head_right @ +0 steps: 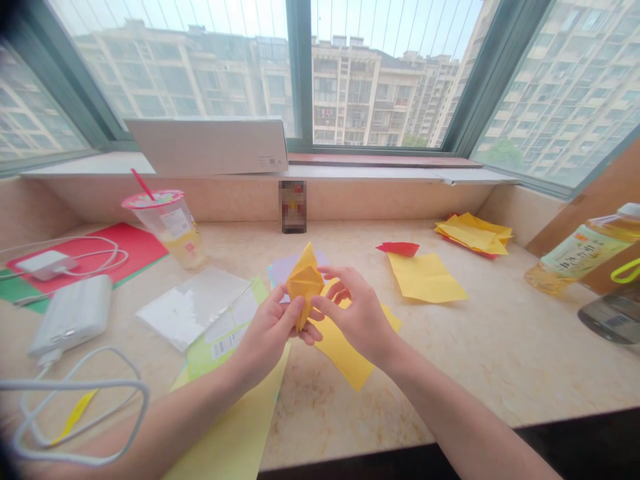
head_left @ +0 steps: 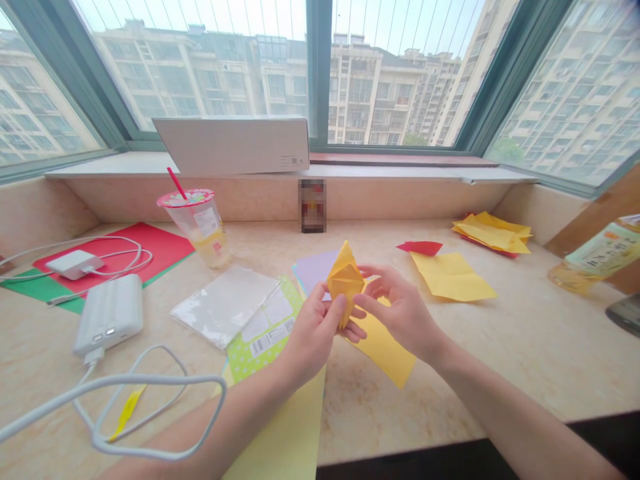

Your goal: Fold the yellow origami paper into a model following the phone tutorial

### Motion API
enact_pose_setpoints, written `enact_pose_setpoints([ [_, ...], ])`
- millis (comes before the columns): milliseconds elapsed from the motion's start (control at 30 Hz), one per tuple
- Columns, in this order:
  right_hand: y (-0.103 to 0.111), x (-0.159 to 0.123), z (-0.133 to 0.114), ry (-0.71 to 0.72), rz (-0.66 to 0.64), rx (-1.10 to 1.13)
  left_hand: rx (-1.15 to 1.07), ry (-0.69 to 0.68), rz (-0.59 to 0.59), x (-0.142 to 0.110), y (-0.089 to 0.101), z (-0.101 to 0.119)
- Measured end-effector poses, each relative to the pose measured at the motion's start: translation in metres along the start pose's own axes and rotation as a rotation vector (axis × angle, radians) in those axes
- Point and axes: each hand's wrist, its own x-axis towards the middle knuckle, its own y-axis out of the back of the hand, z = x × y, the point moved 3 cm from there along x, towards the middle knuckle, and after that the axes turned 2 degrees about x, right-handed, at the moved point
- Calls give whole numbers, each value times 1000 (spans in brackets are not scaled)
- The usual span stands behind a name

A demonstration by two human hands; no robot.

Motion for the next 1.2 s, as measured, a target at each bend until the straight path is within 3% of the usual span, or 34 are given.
enact_pose_setpoints([
  [167, -9, -3, 1, -83, -99, 235, -2, 22, -90, -5, -6, 2],
  [400, -8, -5, 3, 16, -138, 116, 4, 45, -170, -3, -1, 3],
  [533, -6, -5, 4, -7, -172, 131, 13, 62, -206, -3, 0, 6],
  [667, -5, -5, 6, 35, -206, 178, 25, 74, -186, -3, 2, 3],
  [900, -3, -4, 6, 192, -210, 53, -38, 94, -194, -1, 6, -1],
  [1133, -3, -4, 5, 172, -298, 18, 23, 86, -114, 0, 7, -4],
  [1200, -4, -5, 4, 120, -293, 107, 62, 48, -100, 1, 7, -3],
])
